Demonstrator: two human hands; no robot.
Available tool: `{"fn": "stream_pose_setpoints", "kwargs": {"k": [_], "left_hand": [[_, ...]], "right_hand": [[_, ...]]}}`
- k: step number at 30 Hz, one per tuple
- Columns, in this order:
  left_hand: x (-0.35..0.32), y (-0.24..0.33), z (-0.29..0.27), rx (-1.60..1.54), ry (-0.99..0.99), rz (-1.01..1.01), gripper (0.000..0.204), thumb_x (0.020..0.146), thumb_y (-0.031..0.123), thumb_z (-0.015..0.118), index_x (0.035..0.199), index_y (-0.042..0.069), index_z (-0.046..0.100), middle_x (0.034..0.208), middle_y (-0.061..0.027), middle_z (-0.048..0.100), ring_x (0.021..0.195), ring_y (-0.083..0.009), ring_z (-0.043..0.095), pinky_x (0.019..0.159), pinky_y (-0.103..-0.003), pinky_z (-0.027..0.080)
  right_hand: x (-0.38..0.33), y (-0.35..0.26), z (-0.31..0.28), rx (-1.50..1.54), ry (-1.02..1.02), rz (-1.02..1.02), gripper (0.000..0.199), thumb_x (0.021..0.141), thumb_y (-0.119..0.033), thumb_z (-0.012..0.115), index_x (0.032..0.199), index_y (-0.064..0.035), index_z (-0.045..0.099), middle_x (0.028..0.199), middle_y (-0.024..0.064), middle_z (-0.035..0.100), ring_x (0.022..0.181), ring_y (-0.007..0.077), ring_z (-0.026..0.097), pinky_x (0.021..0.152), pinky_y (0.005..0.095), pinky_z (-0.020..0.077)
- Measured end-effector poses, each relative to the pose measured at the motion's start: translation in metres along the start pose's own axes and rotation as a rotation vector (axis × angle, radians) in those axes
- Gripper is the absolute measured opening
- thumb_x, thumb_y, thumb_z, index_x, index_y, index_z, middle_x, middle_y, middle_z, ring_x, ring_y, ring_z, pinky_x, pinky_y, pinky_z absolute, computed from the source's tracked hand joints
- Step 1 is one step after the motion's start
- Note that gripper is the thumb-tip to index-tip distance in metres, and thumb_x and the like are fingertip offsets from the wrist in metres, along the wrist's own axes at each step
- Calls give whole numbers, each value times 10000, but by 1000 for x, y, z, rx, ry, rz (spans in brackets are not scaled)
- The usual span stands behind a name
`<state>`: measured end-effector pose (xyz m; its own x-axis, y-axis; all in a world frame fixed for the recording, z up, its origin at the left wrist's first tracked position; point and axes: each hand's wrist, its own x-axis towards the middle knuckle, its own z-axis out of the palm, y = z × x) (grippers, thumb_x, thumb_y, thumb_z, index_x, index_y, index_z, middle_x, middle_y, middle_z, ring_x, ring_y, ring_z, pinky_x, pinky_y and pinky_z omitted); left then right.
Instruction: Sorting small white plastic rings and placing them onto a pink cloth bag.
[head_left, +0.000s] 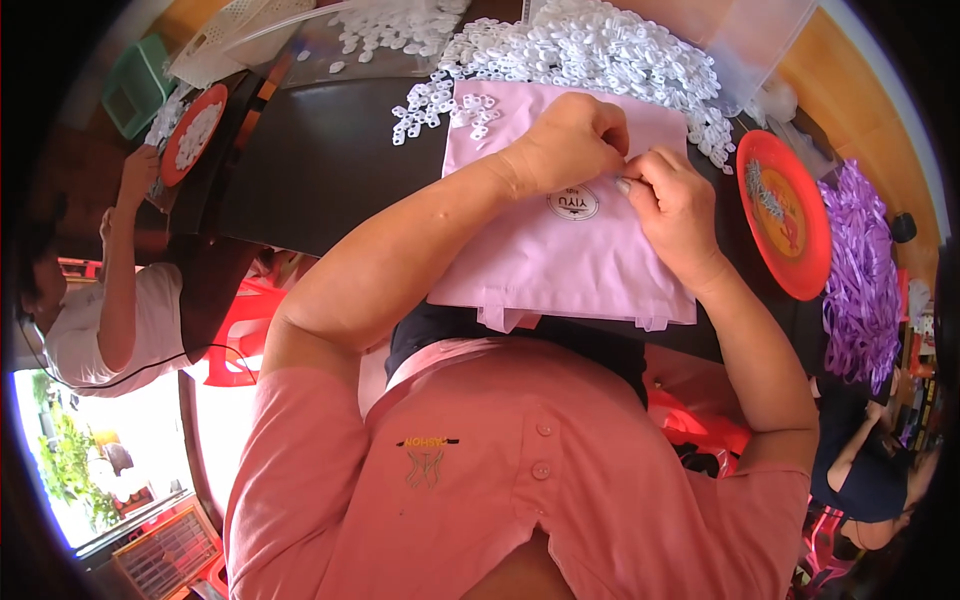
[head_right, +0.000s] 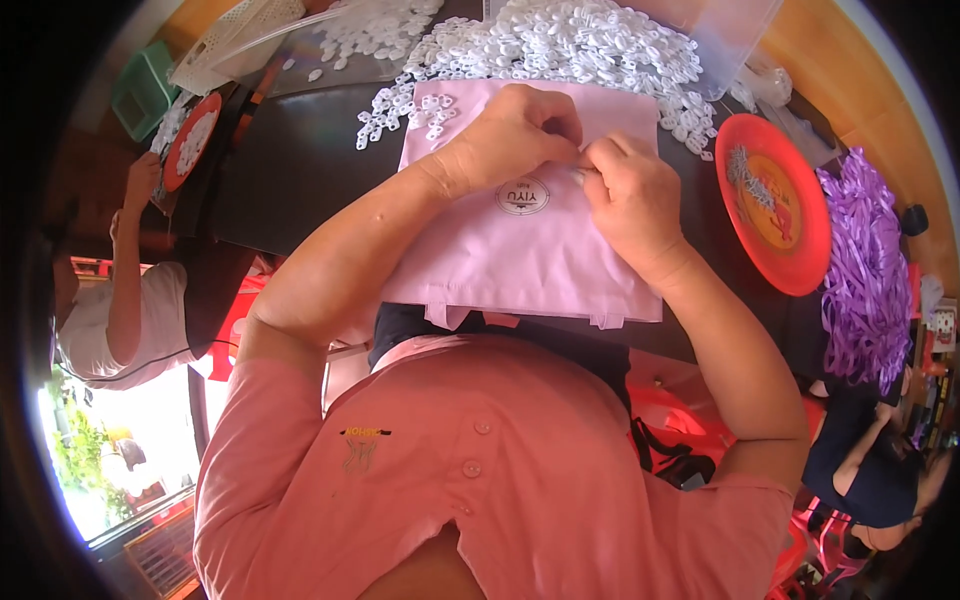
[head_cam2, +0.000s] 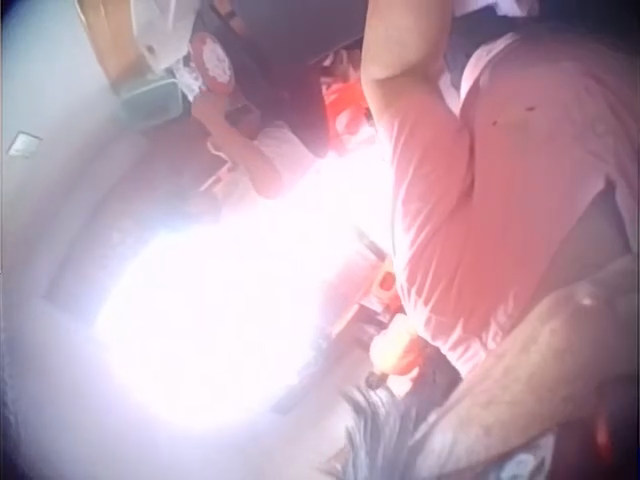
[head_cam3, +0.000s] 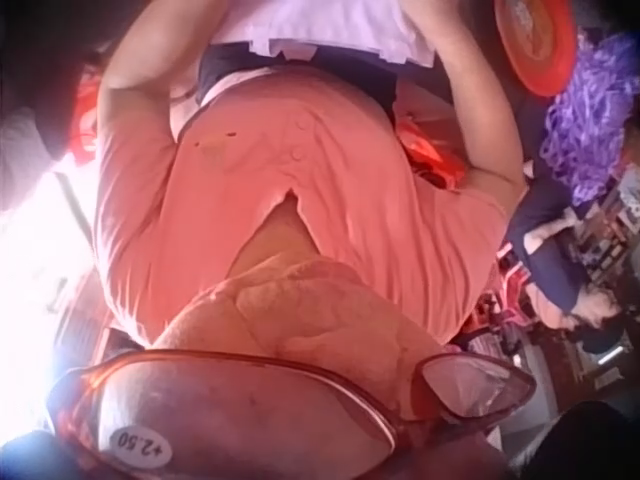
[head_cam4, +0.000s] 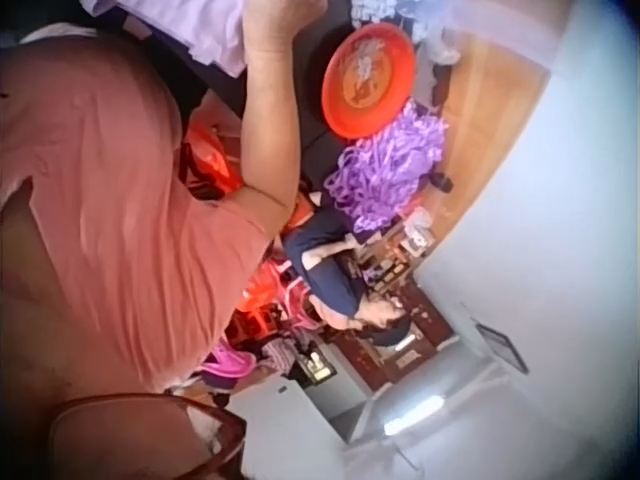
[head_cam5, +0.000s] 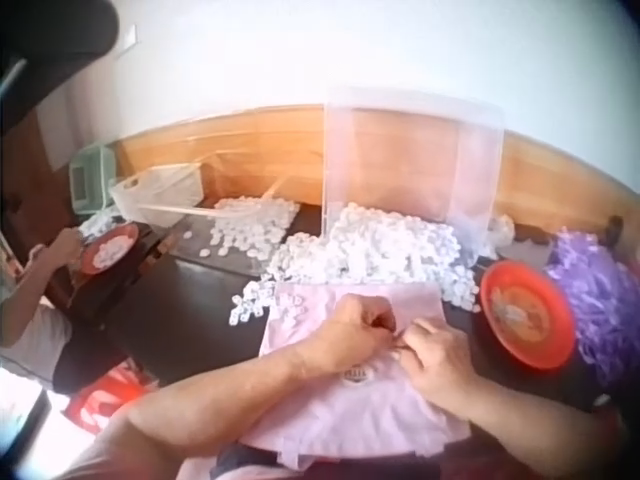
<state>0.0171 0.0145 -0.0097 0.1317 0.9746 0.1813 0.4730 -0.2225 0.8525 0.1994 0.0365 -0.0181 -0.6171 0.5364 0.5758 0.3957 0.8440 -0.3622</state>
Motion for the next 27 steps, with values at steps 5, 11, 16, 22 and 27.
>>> {"fn": "stream_pose_setpoints", "kwargs": {"k": [5, 11, 16, 22, 27], "left_hand": [[4, 2, -5, -358, 28, -205, 91, 753, 58, 714, 820, 9, 677, 715, -18, 639, 552, -68, 543, 490, -221, 437], [4, 4, -13, -255, 77, -202, 95, 764, 61, 714, 844, 16, 692, 717, -10, 640, 564, -59, 535, 501, -219, 438], [2, 0, -11, -115, 25, -23, 91, 781, 70, 711, 843, 12, 681, 733, -3, 640, 645, -68, 555, 590, -227, 464], [-1, 3, -10, 157, -116, 220, 93, 786, 40, 670, 859, -16, 657, 814, -48, 642, 734, -115, 591, 664, -248, 477], [1, -5, -3, 245, -83, 312, 111, 760, 30, 668, 866, -1, 661, 814, -81, 621, 728, -173, 604, 675, -282, 483]], "right_hand": [[-2, 10, -10, 393, -54, 299, 70, 779, -21, 677, 815, -22, 616, 712, 31, 604, 626, 116, 573, 597, 253, 460], [6, 19, -21, 724, -85, 581, 50, 829, -45, 668, 857, -11, 644, 724, -43, 589, 651, 24, 494, 590, 184, 395], [5, 17, -22, 698, -79, 580, 56, 830, -50, 669, 842, -7, 636, 718, -42, 584, 644, 23, 487, 585, 185, 392], [5, 16, -22, 696, -75, 585, 65, 825, -49, 670, 838, 1, 631, 713, -42, 578, 637, 23, 475, 575, 186, 379], [6, 15, -21, 684, -70, 591, 64, 824, -49, 672, 841, 2, 636, 717, -44, 579, 635, 22, 471, 573, 185, 373]]}}
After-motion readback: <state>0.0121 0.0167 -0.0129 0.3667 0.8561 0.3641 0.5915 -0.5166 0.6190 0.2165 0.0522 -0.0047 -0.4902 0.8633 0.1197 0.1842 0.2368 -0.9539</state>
